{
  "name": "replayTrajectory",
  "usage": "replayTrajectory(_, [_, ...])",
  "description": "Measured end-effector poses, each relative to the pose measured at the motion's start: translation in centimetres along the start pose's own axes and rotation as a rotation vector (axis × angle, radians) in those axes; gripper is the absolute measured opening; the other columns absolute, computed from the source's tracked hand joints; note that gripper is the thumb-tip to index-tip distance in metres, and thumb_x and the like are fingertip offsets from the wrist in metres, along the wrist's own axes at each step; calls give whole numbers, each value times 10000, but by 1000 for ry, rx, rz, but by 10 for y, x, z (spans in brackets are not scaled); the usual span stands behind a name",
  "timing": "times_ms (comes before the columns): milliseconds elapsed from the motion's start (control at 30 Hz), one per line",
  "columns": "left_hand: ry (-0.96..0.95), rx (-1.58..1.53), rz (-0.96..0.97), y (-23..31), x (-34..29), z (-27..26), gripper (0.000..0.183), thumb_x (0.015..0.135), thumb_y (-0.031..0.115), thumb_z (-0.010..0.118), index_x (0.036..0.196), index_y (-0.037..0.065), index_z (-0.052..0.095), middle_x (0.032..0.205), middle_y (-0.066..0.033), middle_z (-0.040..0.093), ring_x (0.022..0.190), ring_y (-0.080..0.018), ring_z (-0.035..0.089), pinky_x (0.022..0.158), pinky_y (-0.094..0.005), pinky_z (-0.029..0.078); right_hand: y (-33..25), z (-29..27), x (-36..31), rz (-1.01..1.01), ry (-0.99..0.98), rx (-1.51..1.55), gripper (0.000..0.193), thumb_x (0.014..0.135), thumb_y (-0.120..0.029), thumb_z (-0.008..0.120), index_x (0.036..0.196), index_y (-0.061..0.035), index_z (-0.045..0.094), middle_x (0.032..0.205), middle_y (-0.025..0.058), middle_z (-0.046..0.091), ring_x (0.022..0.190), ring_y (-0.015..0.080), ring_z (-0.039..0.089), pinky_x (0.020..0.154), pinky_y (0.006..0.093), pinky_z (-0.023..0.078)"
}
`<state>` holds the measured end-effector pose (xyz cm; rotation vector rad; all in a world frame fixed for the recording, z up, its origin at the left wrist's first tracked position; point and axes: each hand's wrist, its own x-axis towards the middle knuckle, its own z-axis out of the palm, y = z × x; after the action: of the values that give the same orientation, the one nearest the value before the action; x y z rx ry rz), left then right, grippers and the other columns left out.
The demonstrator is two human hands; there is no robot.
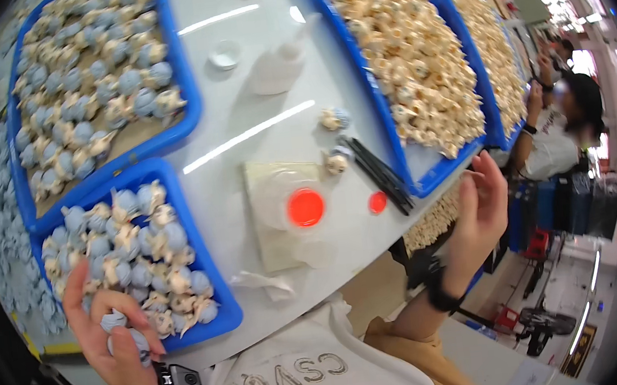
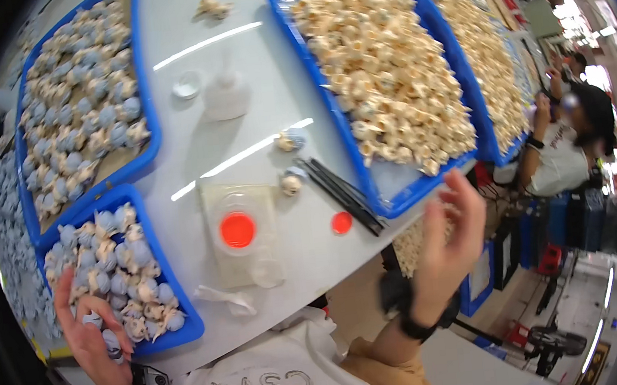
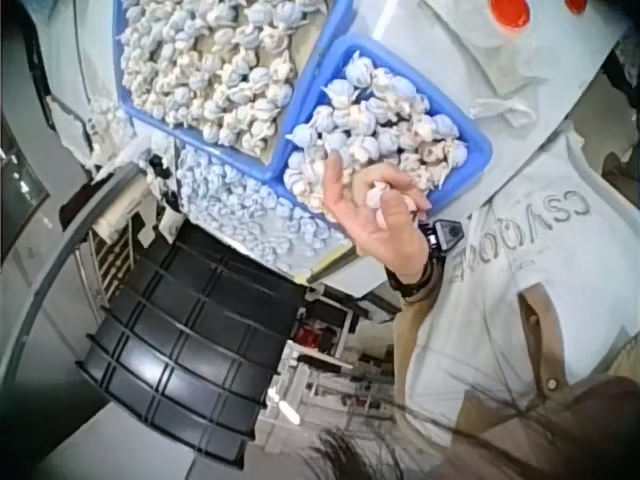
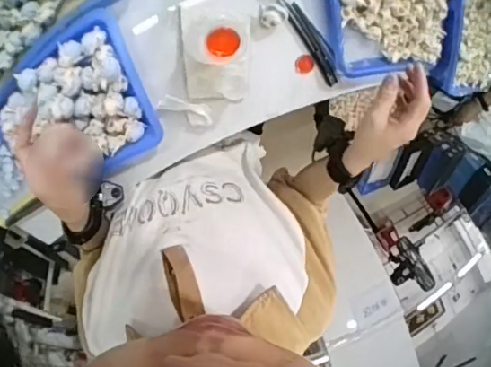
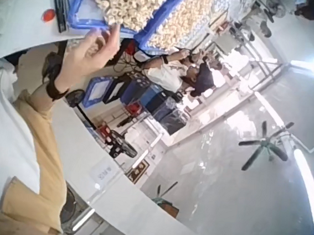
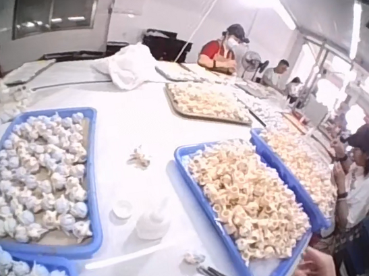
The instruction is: The person assembles small figurines by attaching blue fabric heads to beige plastic bodies. They pick up a head and a body, apply glue from a bottle to the body, and press the head onto it. The completed figurines are placed into blue trays on the table.
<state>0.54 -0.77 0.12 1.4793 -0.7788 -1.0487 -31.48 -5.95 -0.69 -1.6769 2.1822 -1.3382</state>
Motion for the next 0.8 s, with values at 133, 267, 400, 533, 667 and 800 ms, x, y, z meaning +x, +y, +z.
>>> replayTrajectory(133, [-315, -280, -160, 13, -11, -12, 260, 713, 103, 532, 889, -2, 372, 696, -125, 494, 445, -97, 444, 399, -198, 377, 28, 8, 30, -25, -288, -317, 259, 770, -88, 586, 1024, -44, 568, 869, 60, 566, 727, 126, 527, 606, 233, 401])
replayTrajectory(267, [-721, -524, -314, 2, -10, -10, 301, 796, 83, 466, 1059, -43, 389, 894, -222, 546, 527, -92, 490, 488, -181, 380, 32, 26, 30, -96, -347, -335, 211, 719, -66, 636, 901, -8, 547, 778, 84, 546, 644, 164, 506, 591, 269, 408])
replayTrajectory(400, [-674, -577, -640, 12, -10, 11, 291, 862, 138, 429, 1085, -48, 408, 920, -271, 556, 496, -99, 492, 480, -206, 400, 35, 28, 32, -117, -352, -351, 217, 718, -56, 639, 884, -5, 510, 721, 76, 523, 600, 172, 492, 589, 279, 414])
replayTrajectory(533, [-1016, -362, -602, 7, -4, 7, 329, 882, 227, 464, 1058, -51, 481, 832, -182, 607, 526, -95, 521, 493, -210, 417, 24, 15, 20, -90, -158, -245, 217, 746, -44, 616, 941, -17, 525, 753, 36, 525, 620, 103, 470, 605, 227, 398])
replayTrajectory(667, [-1238, -249, -361, -3, 8, 14, 292, 778, 164, 637, 1008, -1, 564, 798, -76, 623, 637, -112, 579, 552, -220, 439, -52, -9, -35, -195, -227, 303, 139, 827, -94, 473, 890, 23, 513, 770, 47, 473, 642, 104, 421, 561, 203, 326])
replayTrajectory(800, [-1124, -405, -250, -8, -8, 17, 236, 760, 177, 655, 895, 9, 561, 784, -83, 576, 630, -137, 540, 551, -232, 417, -104, 23, -63, -648, -728, 850, 194, 778, -165, 616, 926, -63, 544, 852, 130, 602, 714, 281, 590, 602, 339, 468])
